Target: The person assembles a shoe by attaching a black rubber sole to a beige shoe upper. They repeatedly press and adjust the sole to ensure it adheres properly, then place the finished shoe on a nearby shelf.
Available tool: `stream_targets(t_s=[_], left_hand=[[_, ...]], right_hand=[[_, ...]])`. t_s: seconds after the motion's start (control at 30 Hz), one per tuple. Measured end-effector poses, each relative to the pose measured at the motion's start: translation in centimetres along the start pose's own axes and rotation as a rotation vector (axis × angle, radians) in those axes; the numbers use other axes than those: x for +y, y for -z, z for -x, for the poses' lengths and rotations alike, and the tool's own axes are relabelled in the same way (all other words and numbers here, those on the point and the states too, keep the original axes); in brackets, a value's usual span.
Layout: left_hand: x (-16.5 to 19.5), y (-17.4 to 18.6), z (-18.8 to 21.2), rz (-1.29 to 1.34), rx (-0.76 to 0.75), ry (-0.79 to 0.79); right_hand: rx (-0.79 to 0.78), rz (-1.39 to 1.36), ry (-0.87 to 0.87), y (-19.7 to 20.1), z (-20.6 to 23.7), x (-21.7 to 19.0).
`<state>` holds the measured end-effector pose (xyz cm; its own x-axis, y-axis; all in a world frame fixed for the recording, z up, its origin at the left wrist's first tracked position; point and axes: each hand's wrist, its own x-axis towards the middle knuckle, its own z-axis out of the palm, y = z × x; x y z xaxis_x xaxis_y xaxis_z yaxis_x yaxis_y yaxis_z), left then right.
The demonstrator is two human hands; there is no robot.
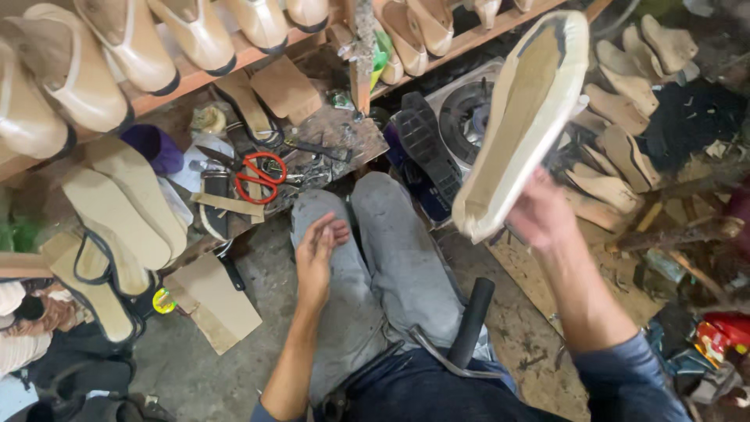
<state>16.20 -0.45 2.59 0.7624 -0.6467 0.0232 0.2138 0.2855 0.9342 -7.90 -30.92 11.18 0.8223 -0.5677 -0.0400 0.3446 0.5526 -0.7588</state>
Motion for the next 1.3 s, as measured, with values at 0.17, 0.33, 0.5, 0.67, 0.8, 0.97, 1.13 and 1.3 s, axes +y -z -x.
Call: stream_targets(t_s=[0.17, 0.33, 0.5, 0.67, 0.8, 0.97, 1.13, 1.3], left_hand=[[-4.8, 2.7, 2.2, 0.215, 0.192, -0.126], [-5.3, 2.3, 1.4, 0.134, 0.176, -0.129], [-4.7, 1.3, 1.0, 0.116, 0.126, -0.164], [-4.1, 1.2, 0.8, 0.043, 0.147, -0.143], [-3.9, 1.9, 1.0, 0.087, 0.154, -0.146], [-4.4, 3.1, 1.0, 0.180, 0.150, -0.164], [-5.1, 3.5, 0.8, 0.225, 0.121, -0.185], [-5.1, 3.2, 0.5, 0.230, 0.132, -0.161]], right_hand=[[0.249, 0.849, 0.394, 2.4, -10.5, -9.6], [0.348, 1.698, 0.686, 4.2, -18.9, -10.4], [0.235, 1.820, 0.509, 4.1, -21.8, -8.0], [0.135, 2.084, 0.382, 5.4, -19.6, -9.6], [0.096, 2.366, 0.179, 7.2, -15.9, -12.9], [0.155, 2.528, -0.020, 9.7, -11.8, -15.0], [0.175, 2.551, -0.043, 10.6, -11.3, -14.4], [0.101, 2.385, 0.203, 9.1, -14.6, -11.0]])
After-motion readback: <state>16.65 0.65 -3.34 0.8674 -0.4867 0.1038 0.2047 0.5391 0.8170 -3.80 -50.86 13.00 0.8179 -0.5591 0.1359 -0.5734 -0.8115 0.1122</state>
